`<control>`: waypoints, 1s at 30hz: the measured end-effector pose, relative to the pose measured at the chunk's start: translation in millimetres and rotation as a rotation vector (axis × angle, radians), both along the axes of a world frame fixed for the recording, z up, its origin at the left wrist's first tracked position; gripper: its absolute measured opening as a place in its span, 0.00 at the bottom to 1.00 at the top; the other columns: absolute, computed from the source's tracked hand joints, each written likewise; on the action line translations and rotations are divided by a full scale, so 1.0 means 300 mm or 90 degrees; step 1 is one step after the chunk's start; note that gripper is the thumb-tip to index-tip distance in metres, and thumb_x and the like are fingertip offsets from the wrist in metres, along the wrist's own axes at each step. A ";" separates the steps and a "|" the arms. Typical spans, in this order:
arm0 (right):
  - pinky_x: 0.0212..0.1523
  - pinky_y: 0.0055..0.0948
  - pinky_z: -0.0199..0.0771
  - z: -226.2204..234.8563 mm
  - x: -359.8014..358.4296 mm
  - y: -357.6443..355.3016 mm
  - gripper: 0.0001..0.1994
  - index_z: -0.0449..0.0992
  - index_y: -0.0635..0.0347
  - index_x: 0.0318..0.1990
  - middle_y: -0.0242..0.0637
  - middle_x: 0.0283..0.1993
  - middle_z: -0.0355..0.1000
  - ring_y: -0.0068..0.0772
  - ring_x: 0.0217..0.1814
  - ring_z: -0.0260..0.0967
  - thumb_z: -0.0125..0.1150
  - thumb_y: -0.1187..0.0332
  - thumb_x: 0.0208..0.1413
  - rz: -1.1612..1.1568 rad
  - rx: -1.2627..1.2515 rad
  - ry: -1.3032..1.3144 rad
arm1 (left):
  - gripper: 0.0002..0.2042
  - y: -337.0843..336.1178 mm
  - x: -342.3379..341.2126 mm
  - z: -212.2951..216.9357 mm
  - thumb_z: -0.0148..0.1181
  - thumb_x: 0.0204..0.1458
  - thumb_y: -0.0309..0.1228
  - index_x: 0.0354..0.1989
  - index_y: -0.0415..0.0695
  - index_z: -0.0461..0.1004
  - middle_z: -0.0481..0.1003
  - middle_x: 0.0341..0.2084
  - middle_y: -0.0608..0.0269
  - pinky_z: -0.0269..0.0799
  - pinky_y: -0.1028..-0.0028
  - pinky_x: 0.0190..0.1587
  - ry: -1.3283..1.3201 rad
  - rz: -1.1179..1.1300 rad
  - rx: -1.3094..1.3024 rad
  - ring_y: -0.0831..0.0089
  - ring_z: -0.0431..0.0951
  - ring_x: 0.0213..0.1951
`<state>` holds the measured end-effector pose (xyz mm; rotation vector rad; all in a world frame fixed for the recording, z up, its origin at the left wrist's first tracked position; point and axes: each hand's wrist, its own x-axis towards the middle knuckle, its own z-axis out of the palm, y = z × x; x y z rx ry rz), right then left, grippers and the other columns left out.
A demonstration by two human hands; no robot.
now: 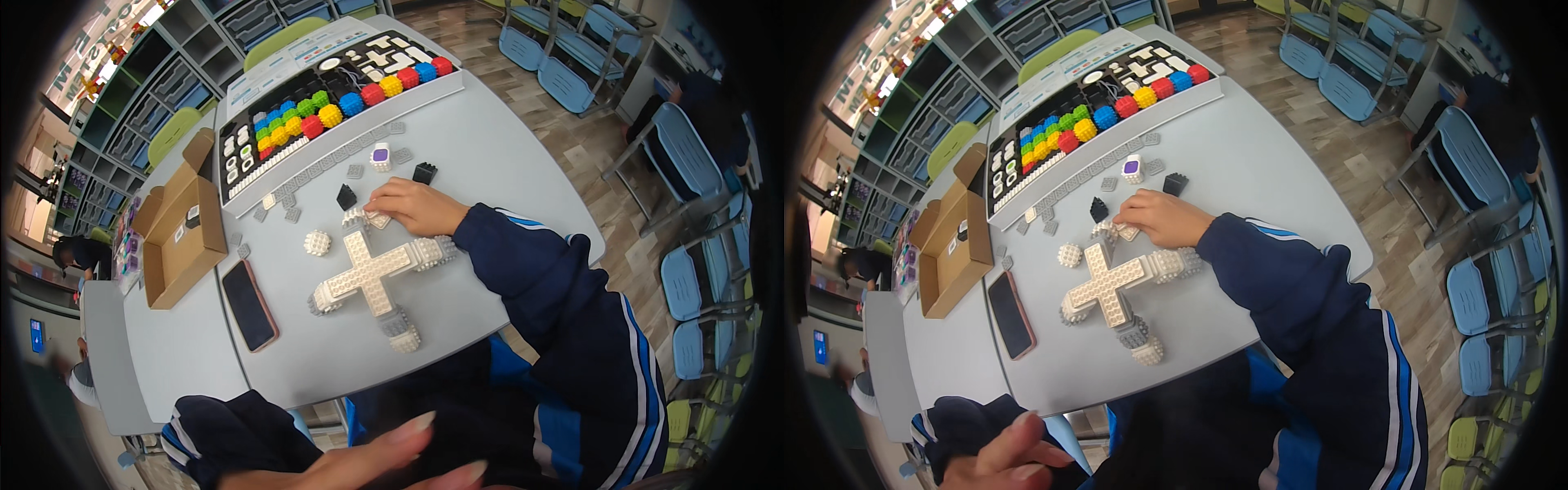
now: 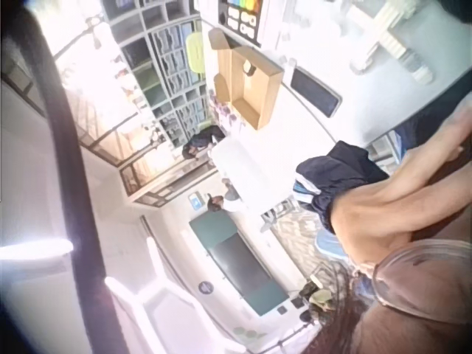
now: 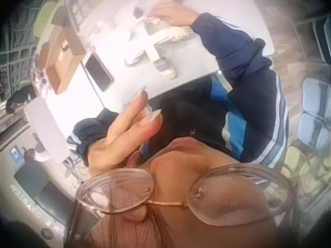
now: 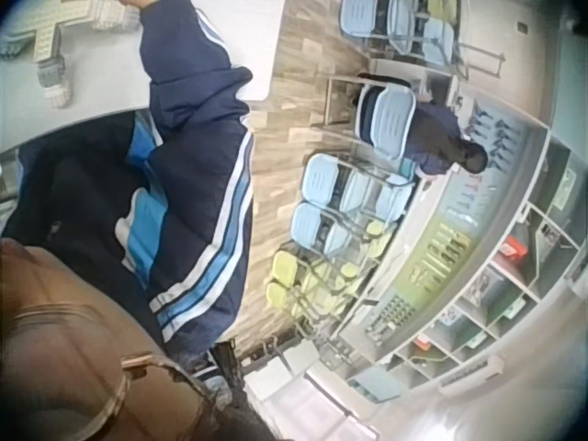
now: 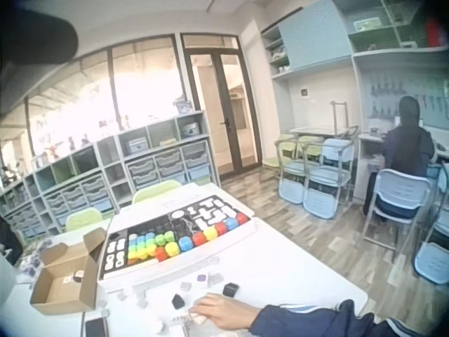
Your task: The person assembles and disassembles white and gray interlocking plastic blocks on a table, forming and breaking apart cross-shaped and other small structures. They repeatedly pick up, connect, and separate the blocks while organizing them on the tabletop.
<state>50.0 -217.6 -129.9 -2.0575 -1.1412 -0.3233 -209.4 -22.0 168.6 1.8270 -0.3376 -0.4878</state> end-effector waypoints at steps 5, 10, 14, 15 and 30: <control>0.52 0.33 0.71 0.007 -0.008 -0.027 0.12 0.78 0.59 0.50 0.36 0.48 0.73 0.39 0.52 0.68 0.57 0.74 0.59 -0.013 0.004 0.004 | 0.32 0.099 0.013 -0.140 0.54 0.42 0.04 0.59 0.42 0.70 0.60 0.63 0.30 0.64 0.61 0.62 -0.132 -0.057 -0.072 0.52 0.71 0.59; 0.54 0.33 0.71 0.001 -0.007 -0.022 0.12 0.78 0.57 0.50 0.37 0.49 0.73 0.40 0.54 0.68 0.57 0.74 0.59 -0.027 0.009 0.061 | 0.39 -0.037 0.083 -0.060 0.60 0.39 0.07 0.66 0.38 0.61 0.59 0.65 0.32 0.64 0.60 0.61 -0.089 0.043 0.106 0.55 0.72 0.57; 0.54 0.33 0.71 0.011 -0.001 0.007 0.12 0.78 0.56 0.51 0.37 0.49 0.73 0.40 0.54 0.68 0.57 0.73 0.60 -0.005 0.007 0.060 | 0.40 0.096 0.156 -0.114 0.63 0.39 0.11 0.66 0.38 0.59 0.61 0.64 0.36 0.64 0.61 0.61 -0.145 -0.045 0.107 0.56 0.71 0.56; 0.55 0.34 0.71 0.003 -0.005 -0.022 0.12 0.78 0.56 0.51 0.37 0.50 0.73 0.40 0.54 0.68 0.57 0.73 0.60 -0.026 -0.001 0.065 | 0.39 0.115 0.180 -0.151 0.63 0.39 0.11 0.65 0.39 0.60 0.61 0.63 0.37 0.64 0.61 0.60 -0.162 -0.047 0.072 0.56 0.71 0.56; 0.55 0.34 0.70 0.015 -0.006 -0.020 0.13 0.77 0.56 0.51 0.38 0.51 0.73 0.42 0.54 0.68 0.58 0.75 0.59 -0.025 -0.015 0.075 | 0.26 0.245 0.169 -0.447 0.67 0.38 0.19 0.50 0.50 0.76 0.66 0.55 0.47 0.66 0.56 0.54 -0.909 0.208 -0.189 0.52 0.72 0.52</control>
